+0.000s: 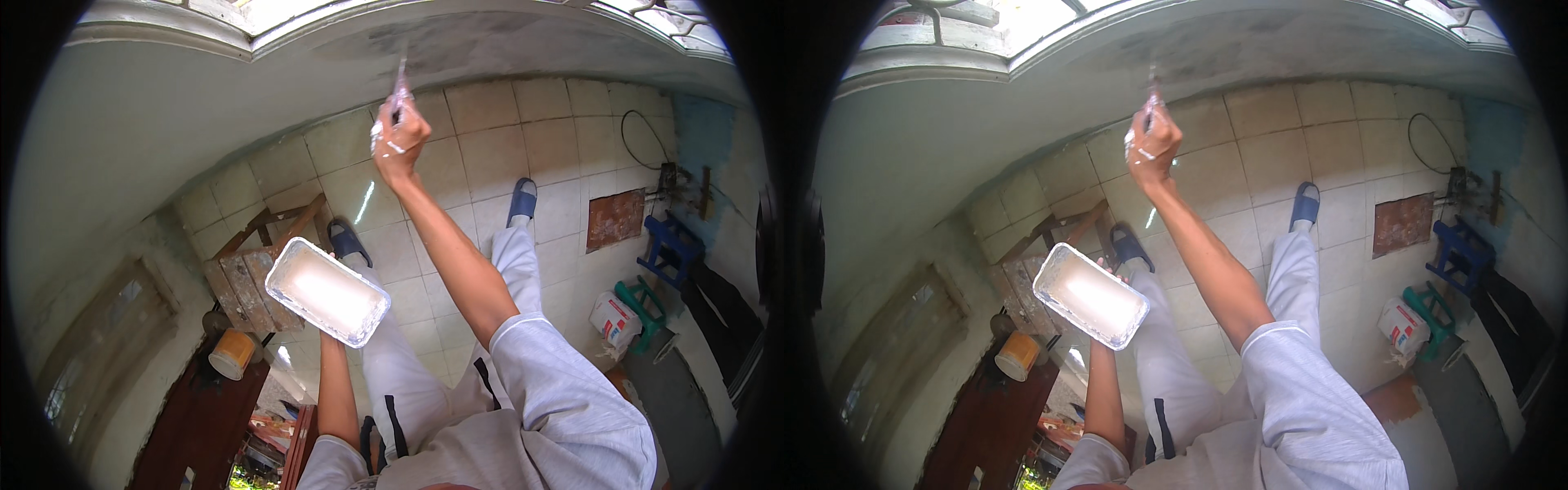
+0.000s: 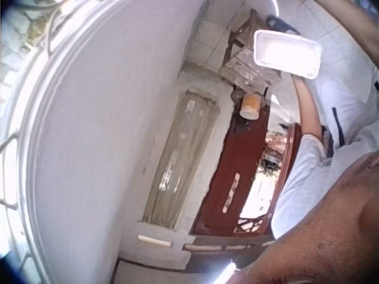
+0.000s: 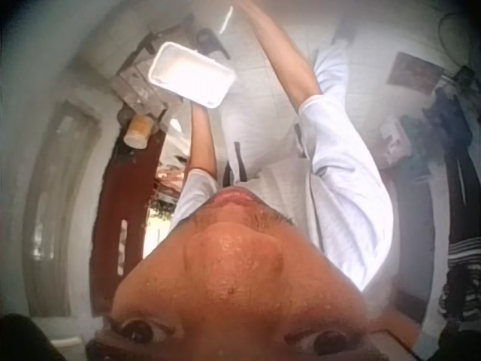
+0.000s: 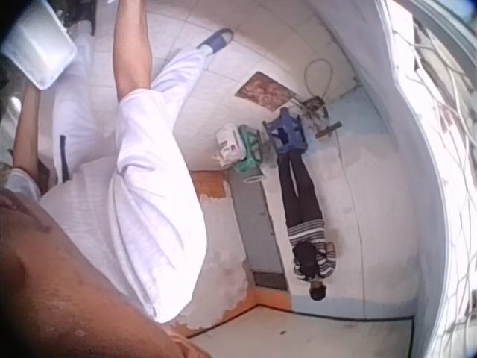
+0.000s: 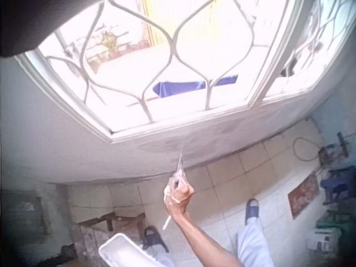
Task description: The person applies plaster to a wall using a spatula, dipping it into a container of white plaster material and smoothing it over the surface above a window.
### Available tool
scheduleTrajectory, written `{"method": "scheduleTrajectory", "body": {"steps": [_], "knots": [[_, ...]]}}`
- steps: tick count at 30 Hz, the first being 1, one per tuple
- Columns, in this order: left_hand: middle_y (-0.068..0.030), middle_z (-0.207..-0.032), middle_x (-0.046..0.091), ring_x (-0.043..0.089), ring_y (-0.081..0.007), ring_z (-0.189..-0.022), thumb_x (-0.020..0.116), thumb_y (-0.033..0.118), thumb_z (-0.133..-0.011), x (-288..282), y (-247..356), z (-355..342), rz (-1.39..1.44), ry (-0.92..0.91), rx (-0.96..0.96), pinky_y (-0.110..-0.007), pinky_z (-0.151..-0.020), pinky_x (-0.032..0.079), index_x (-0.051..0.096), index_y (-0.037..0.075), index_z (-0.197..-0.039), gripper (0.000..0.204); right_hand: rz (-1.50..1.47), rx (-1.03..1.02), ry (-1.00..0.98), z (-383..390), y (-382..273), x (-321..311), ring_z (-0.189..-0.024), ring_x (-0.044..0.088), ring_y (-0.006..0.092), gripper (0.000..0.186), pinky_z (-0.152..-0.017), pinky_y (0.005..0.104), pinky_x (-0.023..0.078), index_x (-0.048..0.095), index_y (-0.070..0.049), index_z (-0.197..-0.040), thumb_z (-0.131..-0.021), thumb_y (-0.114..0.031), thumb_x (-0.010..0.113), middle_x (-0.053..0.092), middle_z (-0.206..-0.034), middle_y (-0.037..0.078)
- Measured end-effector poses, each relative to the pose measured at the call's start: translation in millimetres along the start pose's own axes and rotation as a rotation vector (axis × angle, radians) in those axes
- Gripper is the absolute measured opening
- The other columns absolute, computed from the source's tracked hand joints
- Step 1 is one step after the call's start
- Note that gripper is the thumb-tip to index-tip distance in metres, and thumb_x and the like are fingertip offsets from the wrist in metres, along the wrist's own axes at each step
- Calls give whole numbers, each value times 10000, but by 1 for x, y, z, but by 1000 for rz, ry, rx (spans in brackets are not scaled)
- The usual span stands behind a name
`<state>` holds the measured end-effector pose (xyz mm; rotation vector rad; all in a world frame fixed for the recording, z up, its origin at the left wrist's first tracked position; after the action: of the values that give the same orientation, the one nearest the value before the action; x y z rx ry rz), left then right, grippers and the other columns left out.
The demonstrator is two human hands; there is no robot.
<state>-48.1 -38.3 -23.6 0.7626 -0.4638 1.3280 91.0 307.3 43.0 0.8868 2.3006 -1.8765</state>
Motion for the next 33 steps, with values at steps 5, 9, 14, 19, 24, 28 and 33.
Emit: {"method": "scheduleTrajectory", "body": {"steps": [5, 9, 14, 19, 24, 28, 33], "knots": [[-164, -1217, 614, 615, -351, -1037, 480, 530, -978, -3, -4, 1, 32, 80, 13, -505, -1096, 381, 305, 48, -1506, 737, 47, 133, 197, -63, -6, -28, -550, 591, 311, 123, -551, 410, 453, 563, 58, -777, -876, -8, 594, 571, -625, 174], [-162, -1214, 610, 608, -346, -1049, 476, 507, -986, 26, -17, -2, 53, -65, -52, -504, -1099, 376, 305, 41, -1504, 718, 2, -33, 91, -58, -25, 4, -581, 626, 337, 77, -557, 404, 475, 614, 70, -857, -839, -4, 625, 615, -687, 193], [-163, -1206, 610, 604, -346, -1050, 477, 502, -987, 24, -17, -4, 82, -99, -52, -507, -1096, 378, 304, 38, -1503, 715, -32, -144, -29, -24, -34, 25, -550, 589, 321, 77, -544, 383, 468, 595, 67, -861, -837, -1, 621, 604, -689, 194], [-153, -1190, 598, 599, -345, -1030, 496, 518, -974, 44, -21, -2, 64, -98, -67, -505, -1088, 381, 297, 36, -1506, 745, -43, -163, -148, -3, -11, -2, -590, 619, 318, 102, -559, 386, 480, 614, 78, -899, -855, -14, 618, 646, -750, 211], [-145, -1182, 603, 597, -343, -1036, 502, 522, -969, -8, -7, 0, 31, 66, 25, -506, -1086, 382, 297, 49, -1510, 747, 1, 19, 42, -39, -8, -27, -538, 612, 267, 94, -523, 379, 462, 606, 58, -827, -855, -28, 634, 616, -665, 172], [-142, -1178, 607, 600, -343, -1039, 500, 514, -972, -6, -14, -1, 21, 79, 19, -505, -1083, 385, 301, 58, -1511, 734, -4, -74, 83, -59, -30, 0, -495, 597, 271, 112, -500, 387, 450, 582, 42, -770, -846, -21, 635, 593, -629, 158], [-143, -1186, 611, 612, -342, -1023, 497, 492, -980, 34, -19, 6, 64, -51, -47, -503, -1076, 394, 300, 57, -1511, 714, -33, -224, -120, -10, -41, 30, -559, 609, 336, 69, -528, 398, 473, 607, 66, -838, -829, 1, 629, 596, -664, 200]]}}
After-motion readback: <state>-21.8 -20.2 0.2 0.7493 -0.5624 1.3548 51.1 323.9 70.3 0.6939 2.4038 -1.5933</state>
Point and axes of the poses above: each hand's wrist, its own z-axis away from the middle knuckle, its own x-axis out of the palm, y = z × x, the point moved 3 cm from there along -z, towards the middle knuckle
